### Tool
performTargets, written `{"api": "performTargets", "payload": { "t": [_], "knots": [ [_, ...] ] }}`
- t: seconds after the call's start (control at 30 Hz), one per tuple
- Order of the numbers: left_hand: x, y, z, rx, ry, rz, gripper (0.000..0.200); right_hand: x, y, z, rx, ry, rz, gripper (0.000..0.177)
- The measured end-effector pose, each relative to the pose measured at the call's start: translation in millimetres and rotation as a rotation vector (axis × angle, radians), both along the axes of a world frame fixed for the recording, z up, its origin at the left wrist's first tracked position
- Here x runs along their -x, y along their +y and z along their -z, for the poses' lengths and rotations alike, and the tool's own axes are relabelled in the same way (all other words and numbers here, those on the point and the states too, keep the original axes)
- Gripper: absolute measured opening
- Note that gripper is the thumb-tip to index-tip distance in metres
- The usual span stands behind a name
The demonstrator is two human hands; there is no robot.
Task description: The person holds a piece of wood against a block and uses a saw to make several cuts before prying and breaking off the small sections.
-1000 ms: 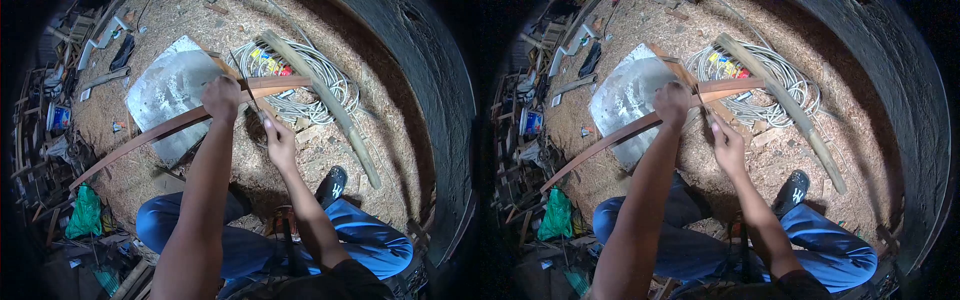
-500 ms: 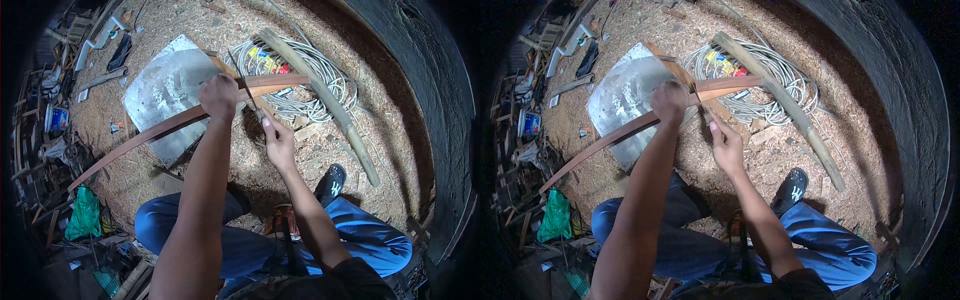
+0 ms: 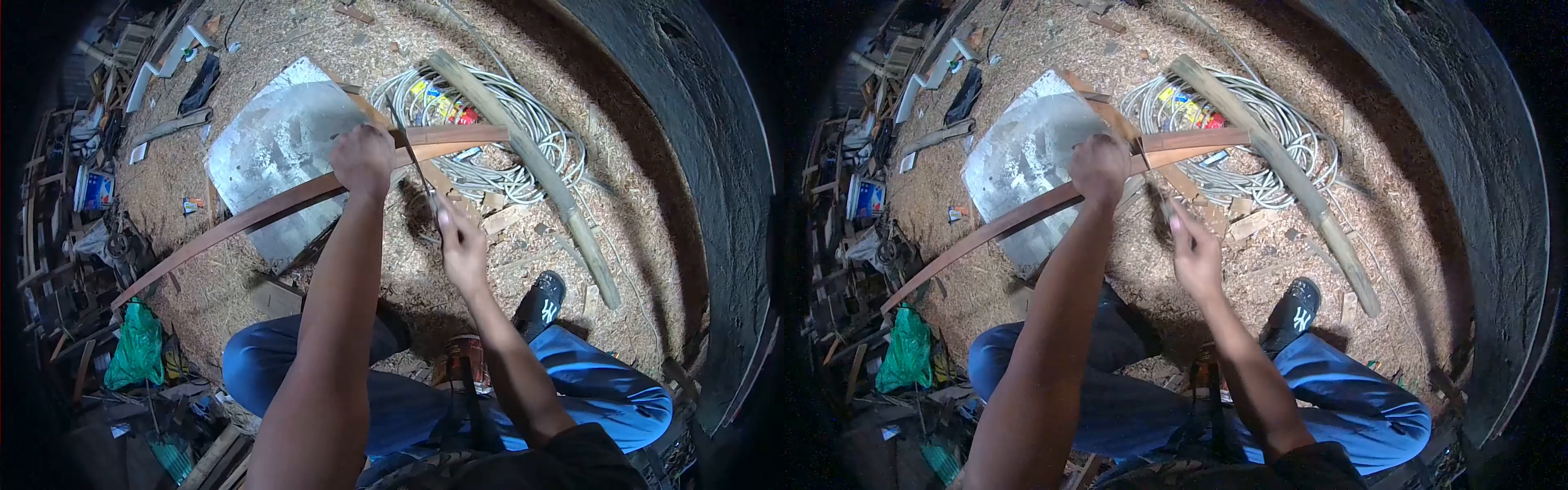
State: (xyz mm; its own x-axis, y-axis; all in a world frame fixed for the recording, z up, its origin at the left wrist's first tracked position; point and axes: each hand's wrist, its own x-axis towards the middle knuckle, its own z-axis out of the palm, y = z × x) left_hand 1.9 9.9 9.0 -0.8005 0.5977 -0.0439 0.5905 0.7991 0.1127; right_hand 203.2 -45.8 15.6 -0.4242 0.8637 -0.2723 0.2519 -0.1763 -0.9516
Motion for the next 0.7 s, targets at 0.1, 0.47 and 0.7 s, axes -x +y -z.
{"api": "performTargets", "payload": {
  "t": [0.1,0.47,0.7],
  "knots": [
    [3.3,2.6,2.1,0.027,-0.033,-0.046,0.046,-41.4,-45.6,7.1,-0.017,0.058,0.034,0.039],
    [0.7,0.1,0.7,0.01,0.014,-0.005,0.047,-16.3,-18.0,6.9,-0.009,0.046,0.019,0.037],
    [0.7,2.3,-4.3,0.05,-0.072,-0.039,0.047,-42.1,-40.0,-1.1,0.049,0.031,0.042,0.037]
  ]
}}
